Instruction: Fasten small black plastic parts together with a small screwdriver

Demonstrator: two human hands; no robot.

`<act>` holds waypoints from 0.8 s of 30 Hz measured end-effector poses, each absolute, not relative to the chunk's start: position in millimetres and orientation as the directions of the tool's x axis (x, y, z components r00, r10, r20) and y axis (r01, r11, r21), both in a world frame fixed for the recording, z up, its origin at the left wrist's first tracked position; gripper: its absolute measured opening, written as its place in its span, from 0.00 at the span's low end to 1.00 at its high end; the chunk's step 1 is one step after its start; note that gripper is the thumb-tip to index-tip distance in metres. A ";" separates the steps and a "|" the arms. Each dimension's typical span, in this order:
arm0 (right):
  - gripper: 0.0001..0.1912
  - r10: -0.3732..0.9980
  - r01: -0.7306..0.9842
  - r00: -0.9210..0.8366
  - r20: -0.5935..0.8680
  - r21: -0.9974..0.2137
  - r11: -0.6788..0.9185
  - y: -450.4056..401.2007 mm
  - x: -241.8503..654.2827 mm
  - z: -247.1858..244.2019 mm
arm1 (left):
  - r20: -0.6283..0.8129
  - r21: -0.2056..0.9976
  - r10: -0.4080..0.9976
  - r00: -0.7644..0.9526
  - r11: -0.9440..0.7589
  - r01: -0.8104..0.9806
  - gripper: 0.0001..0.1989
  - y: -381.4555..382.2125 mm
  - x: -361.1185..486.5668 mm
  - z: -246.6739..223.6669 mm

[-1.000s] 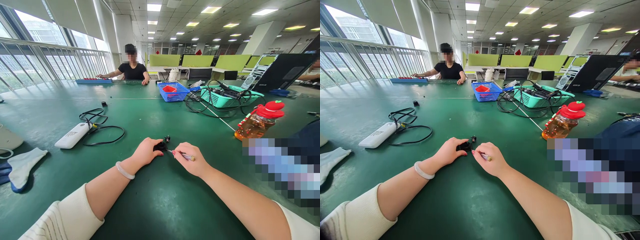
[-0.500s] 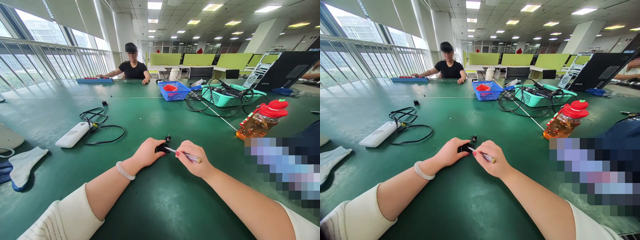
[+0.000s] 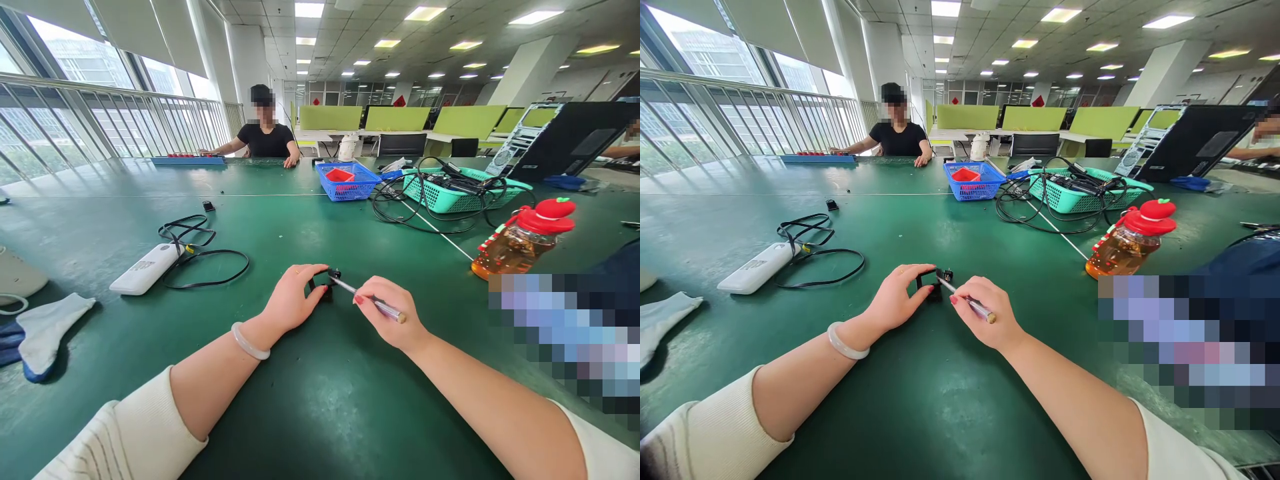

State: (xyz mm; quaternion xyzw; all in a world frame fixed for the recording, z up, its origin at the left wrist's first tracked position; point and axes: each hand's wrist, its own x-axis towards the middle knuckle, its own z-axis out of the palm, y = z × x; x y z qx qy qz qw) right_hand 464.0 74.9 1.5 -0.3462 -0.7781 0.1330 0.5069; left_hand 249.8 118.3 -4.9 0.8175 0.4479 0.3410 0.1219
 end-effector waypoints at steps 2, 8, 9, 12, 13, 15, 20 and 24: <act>0.09 0.689 0.432 -0.163 0.706 -0.577 0.693 77.1 465.5 0.5 | 0.446 0.480 0.837 0.318 -0.524 0.704 0.19 119.6 249.2 -6.2; 0.10 0.903 0.487 -0.047 0.428 -0.779 0.394 93.9 468.2 -9.2 | 0.248 0.313 0.925 0.287 -0.357 0.880 0.18 120.6 247.8 -9.5; 0.12 0.931 0.464 -0.043 0.363 -0.818 0.341 96.6 468.5 -11.2 | 0.241 0.291 0.928 0.284 -0.348 0.891 0.18 119.8 248.2 -8.9; 0.16 0.970 0.396 -0.028 0.241 -0.888 0.232 102.2 469.2 -16.4 | 0.247 0.288 0.934 0.258 -0.325 0.901 0.17 117.8 250.0 -6.8; 0.17 0.974 0.383 -0.025 0.226 -0.898 0.218 103.2 469.4 -17.7 | 0.254 0.307 0.933 0.257 -0.330 0.893 0.17 117.6 250.7 -6.4; 0.17 0.976 0.371 -0.026 0.217 -0.904 0.211 104.4 469.8 -19.4 | 0.277 0.358 0.912 0.303 -0.390 0.848 0.16 117.4 251.8 -6.4; 0.17 0.975 0.368 -0.045 0.219 -0.903 0.220 104.5 470.0 -19.9 | 0.257 0.397 0.806 0.533 -0.591 0.703 0.18 115.6 253.4 -8.0; 0.17 0.974 0.376 -0.062 0.220 -0.899 0.226 103.7 469.9 -19.4 | 0.221 0.385 0.841 0.493 -0.540 0.749 0.12 116.0 253.0 -7.8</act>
